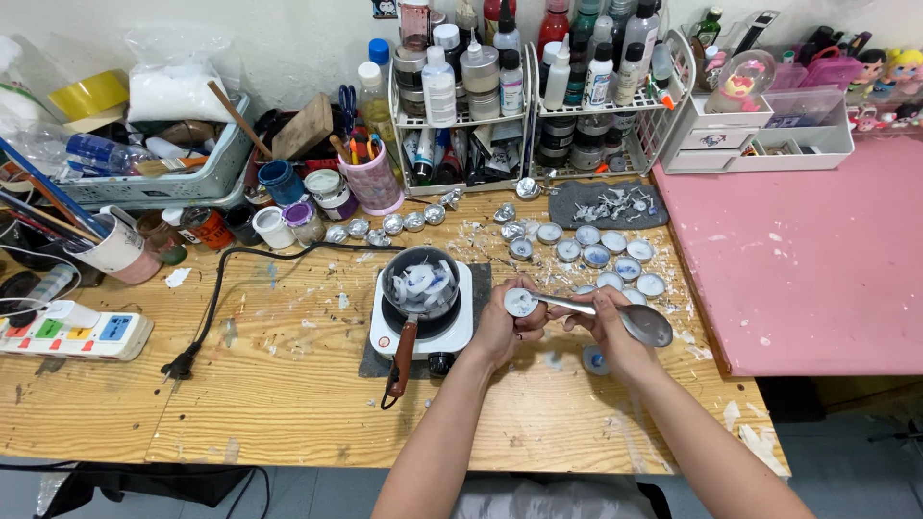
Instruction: Scrape material from a spoon into small metal containers on a studio workbench.
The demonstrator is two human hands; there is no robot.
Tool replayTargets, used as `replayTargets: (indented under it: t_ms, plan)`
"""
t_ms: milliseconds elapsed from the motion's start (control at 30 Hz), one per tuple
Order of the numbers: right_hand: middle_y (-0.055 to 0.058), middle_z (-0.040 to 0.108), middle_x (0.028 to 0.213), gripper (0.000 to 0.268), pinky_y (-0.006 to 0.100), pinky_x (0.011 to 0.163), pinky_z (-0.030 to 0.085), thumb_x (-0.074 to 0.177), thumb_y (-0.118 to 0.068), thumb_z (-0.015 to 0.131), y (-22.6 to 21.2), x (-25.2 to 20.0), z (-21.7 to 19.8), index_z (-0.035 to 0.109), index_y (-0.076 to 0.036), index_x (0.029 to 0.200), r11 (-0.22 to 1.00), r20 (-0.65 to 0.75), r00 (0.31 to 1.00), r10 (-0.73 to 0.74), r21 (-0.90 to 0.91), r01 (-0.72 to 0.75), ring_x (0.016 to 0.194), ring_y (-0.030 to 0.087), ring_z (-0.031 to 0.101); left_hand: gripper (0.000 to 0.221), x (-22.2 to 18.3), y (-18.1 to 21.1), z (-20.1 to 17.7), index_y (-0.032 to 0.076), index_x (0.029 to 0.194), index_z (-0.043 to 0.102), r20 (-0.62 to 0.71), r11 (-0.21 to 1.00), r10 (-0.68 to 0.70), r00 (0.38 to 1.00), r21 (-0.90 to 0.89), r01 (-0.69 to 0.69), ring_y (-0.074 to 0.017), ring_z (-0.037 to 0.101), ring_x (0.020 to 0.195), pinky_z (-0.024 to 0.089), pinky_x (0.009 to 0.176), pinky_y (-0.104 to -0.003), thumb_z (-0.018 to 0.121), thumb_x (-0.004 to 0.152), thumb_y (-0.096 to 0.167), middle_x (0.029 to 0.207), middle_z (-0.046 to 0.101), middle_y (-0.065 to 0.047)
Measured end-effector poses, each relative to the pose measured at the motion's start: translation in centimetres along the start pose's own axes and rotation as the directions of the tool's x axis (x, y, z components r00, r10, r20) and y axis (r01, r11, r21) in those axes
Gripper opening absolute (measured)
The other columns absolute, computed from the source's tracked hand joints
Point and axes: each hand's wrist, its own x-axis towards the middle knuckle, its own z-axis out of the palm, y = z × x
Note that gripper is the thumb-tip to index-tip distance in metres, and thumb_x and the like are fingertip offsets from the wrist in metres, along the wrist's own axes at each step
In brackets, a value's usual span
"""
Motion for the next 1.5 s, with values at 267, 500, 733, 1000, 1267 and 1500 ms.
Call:
replayTargets:
  t_ms: [267,500,733,1000,1267,1500]
  plan:
    - [0.024,0.072,0.111,0.045,0.038,0.089,0.054,0.106,-0.043,0.049,-0.7,0.0,0.2,0.058,0.0,0.118,0.987,0.009,0.998,0.065,0.144,-0.066,0.096,0.025,0.068,0.032,-0.6,0.9,0.9,0.015,0.1,0.051,0.043,0.993,-0.061,0.997,-0.096,0.065,-0.0085,0.025,0.052,0.023,0.045,-0.024,0.026,0.111,0.031,0.058,0.032,0.003]
    - [0.023,0.071,0.113,0.042,0.039,0.09,0.056,0.105,-0.042,0.05,-1.4,-0.2,0.7,0.056,-0.003,0.117,0.975,0.039,0.994,0.099,0.197,-0.105,0.099,0.027,0.069,0.037,-0.8,1.3,1.5,0.015,0.097,0.054,0.111,0.976,-0.101,0.989,-0.183,0.12,-0.0055,0.025,0.051,0.022,0.043,-0.021,0.029,0.111,0.037,0.058,0.032,0.006]
    - [0.024,0.073,0.111,0.043,0.039,0.084,0.056,0.107,-0.041,0.048,-2.0,-0.2,0.7,0.057,-0.001,0.119,0.991,-0.013,0.999,0.036,0.127,-0.034,0.089,0.027,0.069,0.038,0.0,-0.5,1.3,0.016,0.102,0.054,0.008,0.983,-0.117,0.993,-0.142,0.117,-0.0046,0.029,0.056,0.026,0.05,-0.021,0.029,0.115,0.041,0.068,0.04,0.005]
    - [0.026,0.074,0.104,0.052,0.037,0.076,0.059,0.108,-0.044,0.043,-3.8,-0.3,0.4,0.058,0.005,0.114,0.967,-0.089,0.992,-0.091,-0.244,0.067,0.094,0.029,0.075,0.046,-0.3,0.4,2.1,0.015,0.103,0.052,-0.118,0.993,-0.082,0.99,-0.098,0.07,-0.0107,0.036,0.06,0.031,0.053,-0.027,0.021,0.111,0.048,0.067,0.041,0.001]
    - [0.014,0.075,0.115,0.023,0.035,0.083,0.065,0.111,-0.024,0.05,-2.3,0.9,1.9,0.063,-0.007,0.121,0.644,0.132,0.851,-0.508,-0.599,0.476,0.104,0.025,0.075,0.054,1.1,-2.2,0.0,0.007,0.109,0.056,-0.145,0.999,0.036,0.989,0.025,-0.032,-0.0122,0.04,0.064,0.035,0.056,-0.029,0.022,0.113,0.049,0.07,0.045,0.0]
    - [0.01,0.071,0.089,0.038,0.036,0.056,0.05,0.082,-0.018,0.084,-6.1,2.4,6.6,0.049,-0.003,0.087,0.442,0.248,0.895,-0.37,-0.801,0.405,0.081,0.019,0.07,0.044,-0.5,-0.7,3.1,0.009,0.12,0.061,-0.294,0.948,0.193,0.936,0.3,-0.102,-0.0109,0.059,0.086,0.05,0.078,-0.027,0.031,0.111,0.041,0.099,0.064,-0.002]
